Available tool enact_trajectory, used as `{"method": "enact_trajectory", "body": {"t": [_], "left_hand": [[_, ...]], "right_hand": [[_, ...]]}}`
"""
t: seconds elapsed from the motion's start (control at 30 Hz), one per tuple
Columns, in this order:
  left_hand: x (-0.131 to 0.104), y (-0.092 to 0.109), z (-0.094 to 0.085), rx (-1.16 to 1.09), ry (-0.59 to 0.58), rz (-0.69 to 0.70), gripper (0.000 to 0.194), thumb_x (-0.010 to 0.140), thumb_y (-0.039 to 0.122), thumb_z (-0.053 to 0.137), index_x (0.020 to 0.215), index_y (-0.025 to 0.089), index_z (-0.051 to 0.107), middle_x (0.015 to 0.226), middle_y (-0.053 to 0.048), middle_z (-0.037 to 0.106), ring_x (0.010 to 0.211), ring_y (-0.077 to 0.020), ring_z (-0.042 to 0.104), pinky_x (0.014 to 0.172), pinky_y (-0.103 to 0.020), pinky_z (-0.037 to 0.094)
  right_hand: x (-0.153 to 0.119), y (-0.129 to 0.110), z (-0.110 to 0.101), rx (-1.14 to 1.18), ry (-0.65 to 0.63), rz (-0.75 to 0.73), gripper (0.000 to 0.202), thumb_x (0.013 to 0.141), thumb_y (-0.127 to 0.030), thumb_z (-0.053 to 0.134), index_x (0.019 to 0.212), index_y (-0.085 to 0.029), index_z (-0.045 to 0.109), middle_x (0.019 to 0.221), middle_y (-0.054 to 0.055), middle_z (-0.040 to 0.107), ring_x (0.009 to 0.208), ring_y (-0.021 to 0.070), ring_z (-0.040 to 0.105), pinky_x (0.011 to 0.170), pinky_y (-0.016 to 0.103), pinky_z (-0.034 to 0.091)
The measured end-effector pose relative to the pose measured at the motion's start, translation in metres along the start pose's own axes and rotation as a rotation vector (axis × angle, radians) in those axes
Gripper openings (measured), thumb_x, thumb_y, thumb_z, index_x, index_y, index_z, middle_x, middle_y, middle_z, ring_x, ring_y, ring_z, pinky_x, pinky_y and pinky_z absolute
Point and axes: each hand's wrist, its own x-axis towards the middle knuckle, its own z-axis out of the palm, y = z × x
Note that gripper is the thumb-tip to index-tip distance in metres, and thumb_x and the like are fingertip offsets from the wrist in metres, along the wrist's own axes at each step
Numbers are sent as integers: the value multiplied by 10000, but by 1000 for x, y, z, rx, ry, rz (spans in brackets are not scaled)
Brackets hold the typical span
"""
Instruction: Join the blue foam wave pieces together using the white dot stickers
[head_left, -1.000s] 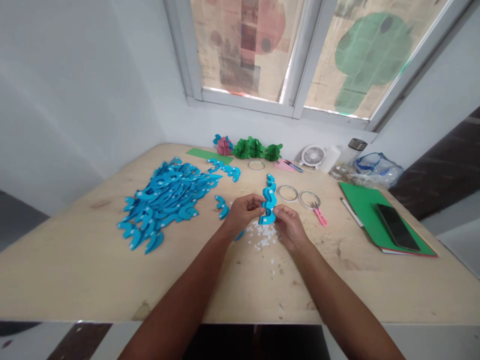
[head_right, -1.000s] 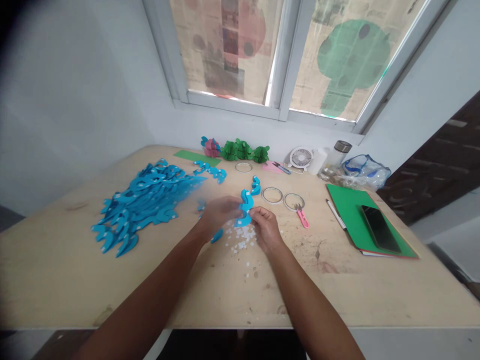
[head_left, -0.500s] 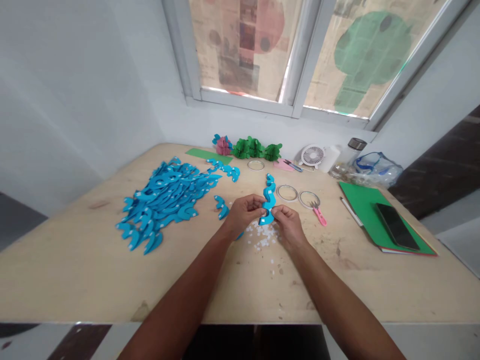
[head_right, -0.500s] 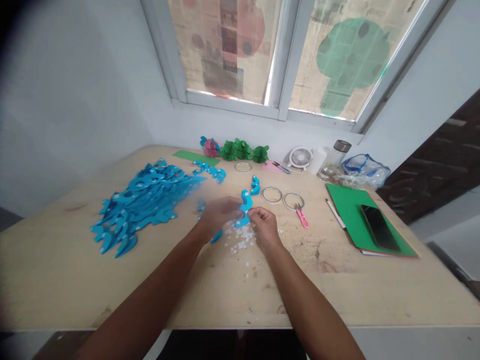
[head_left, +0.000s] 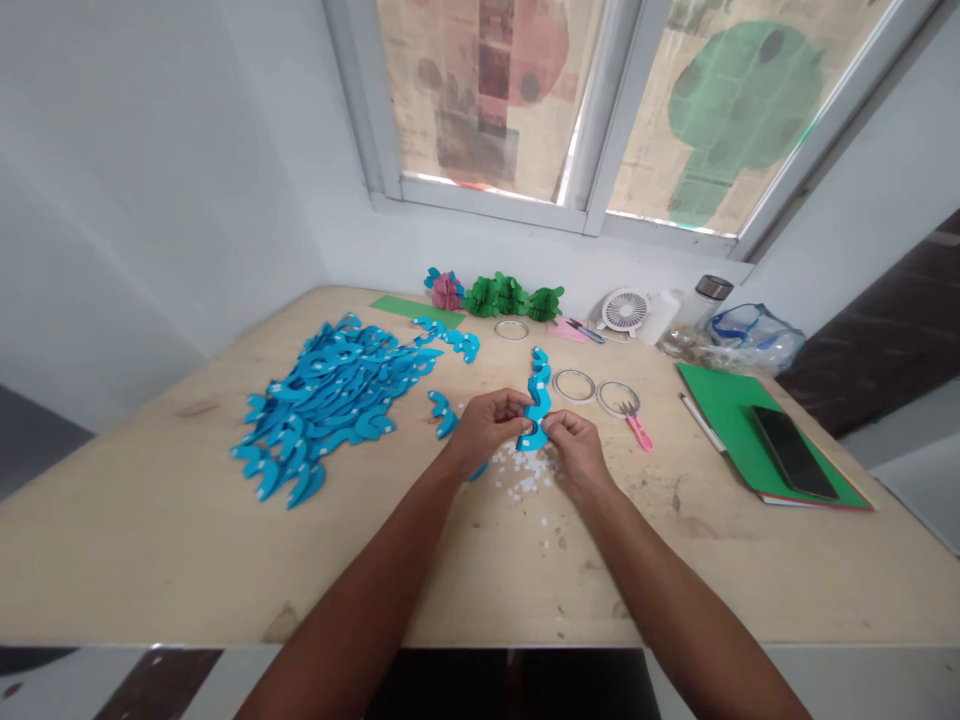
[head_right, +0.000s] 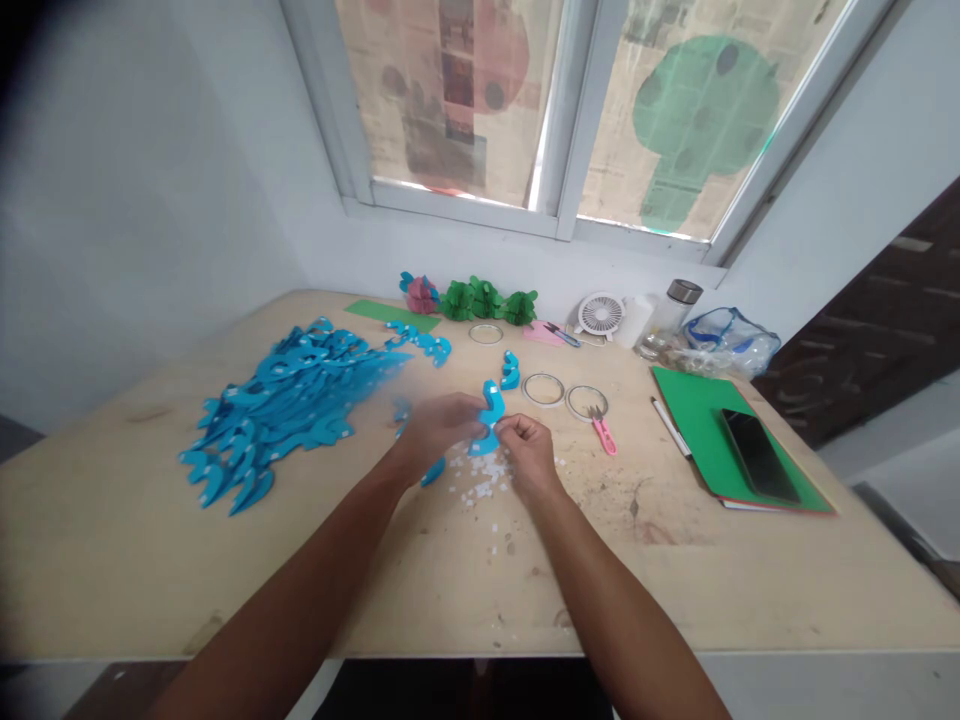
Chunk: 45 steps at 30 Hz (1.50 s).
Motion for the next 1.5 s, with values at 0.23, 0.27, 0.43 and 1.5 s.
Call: {"method": "enact_trajectory", "body": {"t": [0.23,0.27,0.43,1.5], "left_hand": [[-1,4,0,5,-3,4,251,569,231,701,804,154,658,668,-4,630,616,-124,562,592,-251,472],[-1,4,0,8,-3,4,251,570,235,700,804,155,659,671,-6,631,619,-126,562,591,-253,473],[-1,4,0,-1,-14,4,277,574,253,694,828,152,650,672,-7,628,615,-130,563,587,-262,477],[-2,2,3,-1,22,-2,162,639,217,633,786,151,645,635,7,636,579,-121,593,561,-228,477]], "right_hand": [[1,1,-1,3,5,2,114,566,-266,695,571,-188,613,564,-30,577,536,104,479,563,244,380],[2,2,-1,-2,5,0,113,566,-267,694,574,-188,613,566,-29,578,538,106,480,564,246,381],[2,4,-2,-12,10,-12,127,557,-279,697,572,-188,609,567,-28,580,539,110,483,563,248,383],[0,5,1,-55,45,-13,97,573,-244,672,563,-173,608,567,-31,592,507,100,475,526,235,380]]}}
